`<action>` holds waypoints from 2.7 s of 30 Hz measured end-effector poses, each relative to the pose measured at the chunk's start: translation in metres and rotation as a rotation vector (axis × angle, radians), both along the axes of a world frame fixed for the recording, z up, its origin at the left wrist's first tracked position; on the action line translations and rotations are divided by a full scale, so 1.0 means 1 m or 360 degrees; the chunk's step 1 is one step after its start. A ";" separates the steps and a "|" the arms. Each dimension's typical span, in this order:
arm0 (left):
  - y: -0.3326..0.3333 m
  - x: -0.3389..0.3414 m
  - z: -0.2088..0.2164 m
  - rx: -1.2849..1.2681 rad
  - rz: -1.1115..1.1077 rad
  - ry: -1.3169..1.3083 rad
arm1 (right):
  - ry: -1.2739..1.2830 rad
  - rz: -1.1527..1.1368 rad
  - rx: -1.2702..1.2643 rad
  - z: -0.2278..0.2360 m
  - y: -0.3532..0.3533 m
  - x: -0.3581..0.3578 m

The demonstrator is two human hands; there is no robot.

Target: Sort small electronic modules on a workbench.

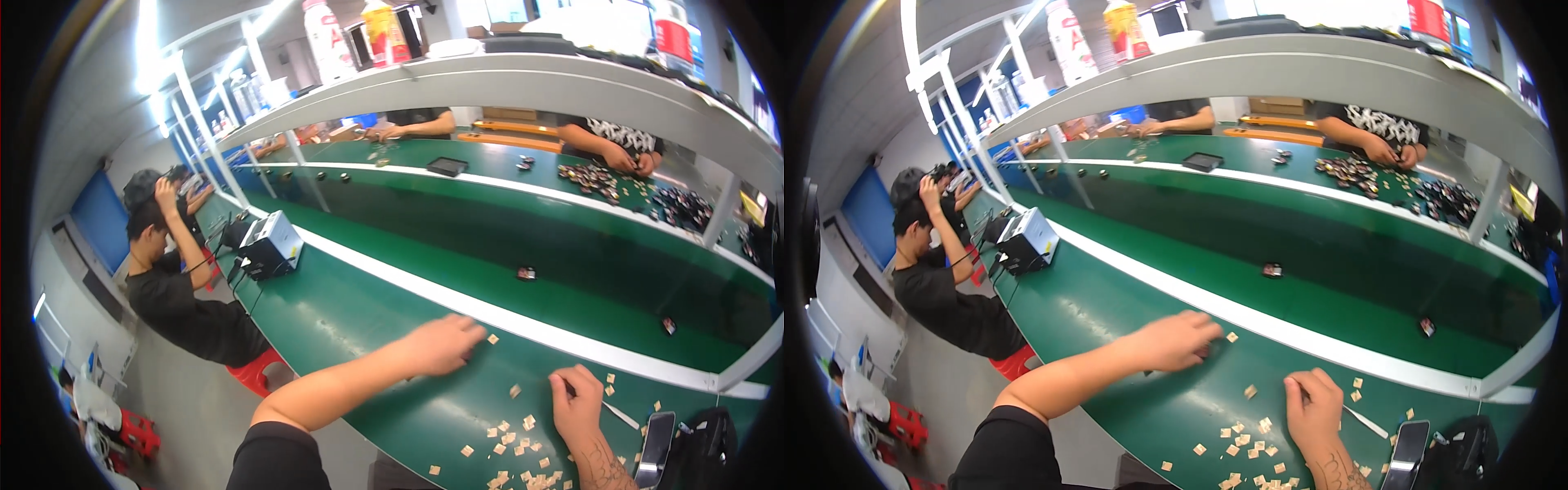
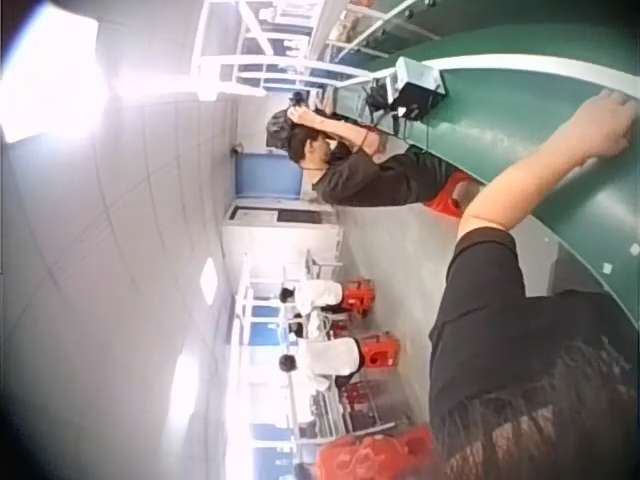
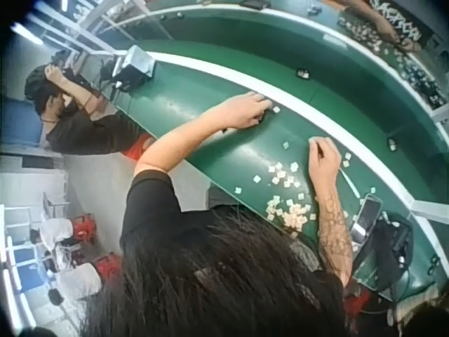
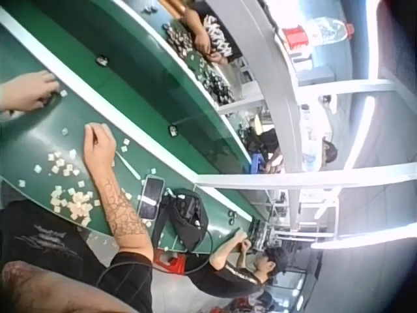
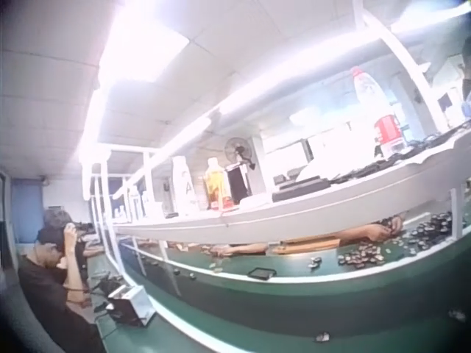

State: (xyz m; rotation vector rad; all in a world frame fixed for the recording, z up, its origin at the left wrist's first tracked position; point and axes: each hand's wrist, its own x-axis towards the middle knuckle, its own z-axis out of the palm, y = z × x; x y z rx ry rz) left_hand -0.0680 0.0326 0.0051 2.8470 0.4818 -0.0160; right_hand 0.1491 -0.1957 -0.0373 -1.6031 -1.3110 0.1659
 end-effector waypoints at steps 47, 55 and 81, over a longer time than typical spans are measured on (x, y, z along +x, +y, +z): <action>-0.053 0.040 -0.049 -0.0595 -0.0359 -0.0689 | -0.0152 0.0084 -0.0709 0.018 0.004 -0.010; -0.054 0.038 -0.049 -0.0514 -0.0362 -0.0699 | -0.0954 0.0024 -0.0679 0.031 -0.001 -0.022; -0.054 0.038 -0.046 -0.0705 -0.0451 -0.0685 | -0.0016 0.0219 -0.0486 0.019 0.014 -0.005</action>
